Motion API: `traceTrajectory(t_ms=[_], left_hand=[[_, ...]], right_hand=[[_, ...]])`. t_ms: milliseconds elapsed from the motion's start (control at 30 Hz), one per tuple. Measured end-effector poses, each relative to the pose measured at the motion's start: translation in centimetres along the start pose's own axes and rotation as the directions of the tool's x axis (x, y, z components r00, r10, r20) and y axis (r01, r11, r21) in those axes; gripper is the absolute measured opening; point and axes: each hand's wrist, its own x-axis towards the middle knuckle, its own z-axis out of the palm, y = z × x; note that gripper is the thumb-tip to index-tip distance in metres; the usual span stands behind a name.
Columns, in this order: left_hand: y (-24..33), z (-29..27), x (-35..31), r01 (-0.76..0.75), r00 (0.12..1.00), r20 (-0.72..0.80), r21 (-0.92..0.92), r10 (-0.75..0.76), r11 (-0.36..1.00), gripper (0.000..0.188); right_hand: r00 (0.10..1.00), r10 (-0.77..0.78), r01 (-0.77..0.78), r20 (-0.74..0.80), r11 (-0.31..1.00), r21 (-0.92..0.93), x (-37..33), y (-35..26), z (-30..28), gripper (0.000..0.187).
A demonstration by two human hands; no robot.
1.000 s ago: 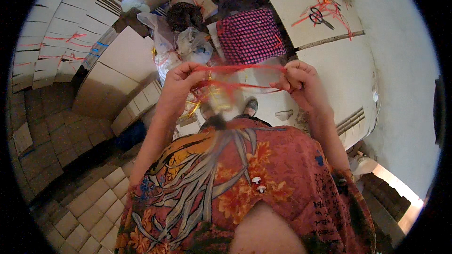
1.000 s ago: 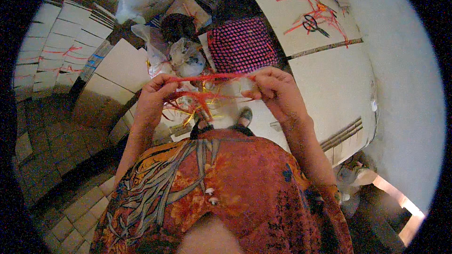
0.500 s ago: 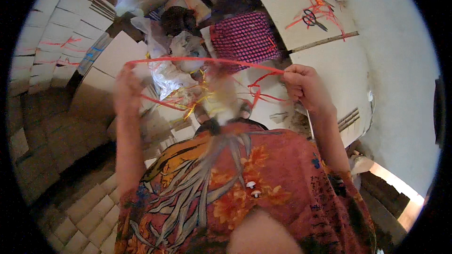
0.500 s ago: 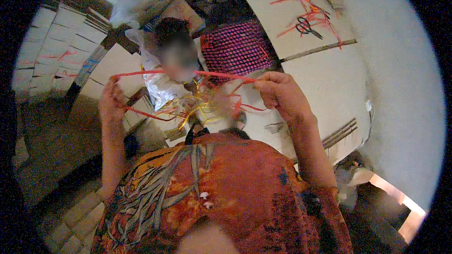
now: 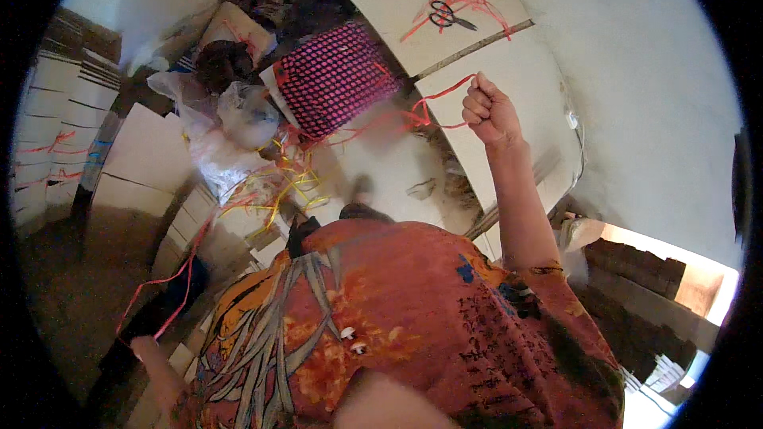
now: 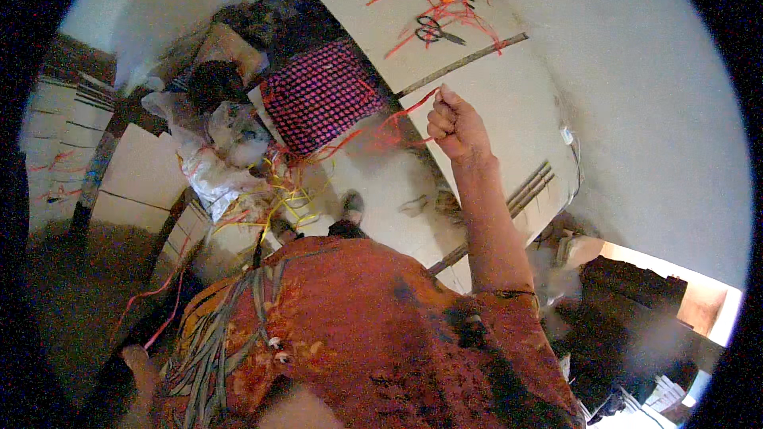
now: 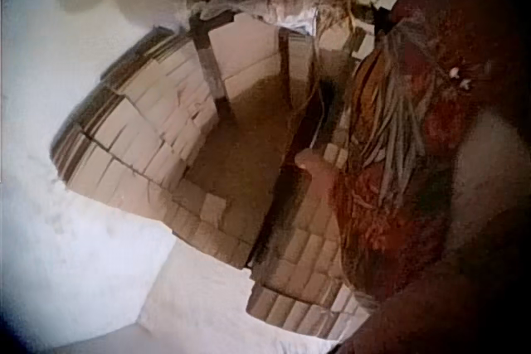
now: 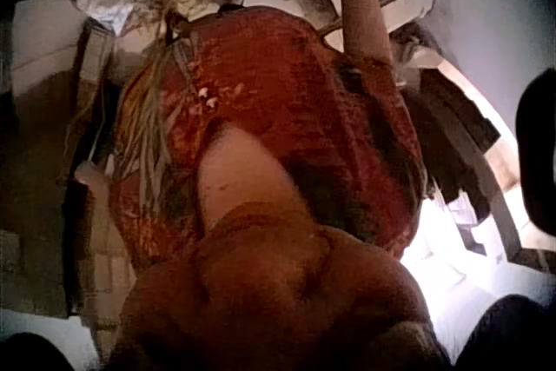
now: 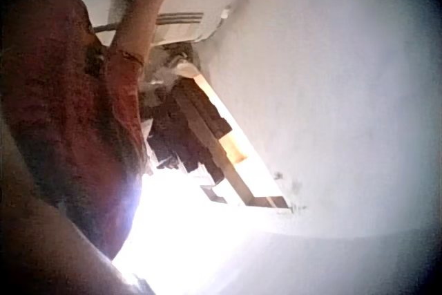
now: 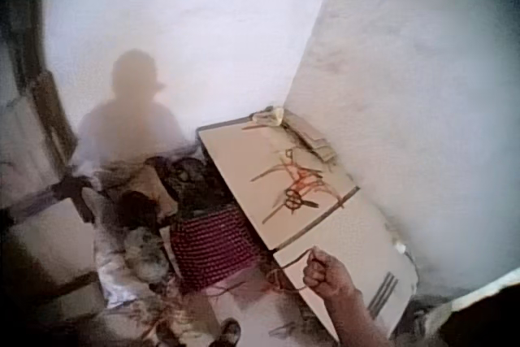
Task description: The person gathers stacks of flat cardboard pieces, aligns them, and ties them into bundles using red plastic straps. They repeatedly pick up stacks, arrange them on a table, and secure them with straps.
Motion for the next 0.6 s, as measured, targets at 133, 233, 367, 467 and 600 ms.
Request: traceTrajectory(t_ms=[133,233,367,467,600], left_hand=[[-1.0,3.7,-3.4,0.373,0.848,-0.373,-0.083,-0.376,0.924,0.03],[9.6,28.3,-2.8,0.521,0.762,-0.136,-0.452,-0.633,0.724,0.03],[16.1,48.6,-3.0,0.765,0.552,0.606,-0.094,-0.573,0.637,0.033],[20.1,59.2,-4.4,0.456,0.579,0.762,-0.005,-0.292,0.89,0.033],[23.6,64.6,-4.4,0.735,0.338,0.825,0.07,-0.453,0.675,0.033]], right_hand=[[0.988,0.005,-0.013,0.156,0.999,0.049,-0.1,0.3,2.9,0.021],[0.974,0.032,-0.03,0.224,0.999,-0.016,-1.2,1.4,7.5,0.023],[0.939,0.081,-0.056,0.333,0.995,-0.084,-2.7,3.0,11.8,0.023],[0.937,0.141,-0.098,0.32,0.984,-0.147,-3.8,4.7,13.4,0.022],[0.948,0.206,-0.158,0.242,0.966,-0.203,-5.5,7.1,14.9,0.015]])
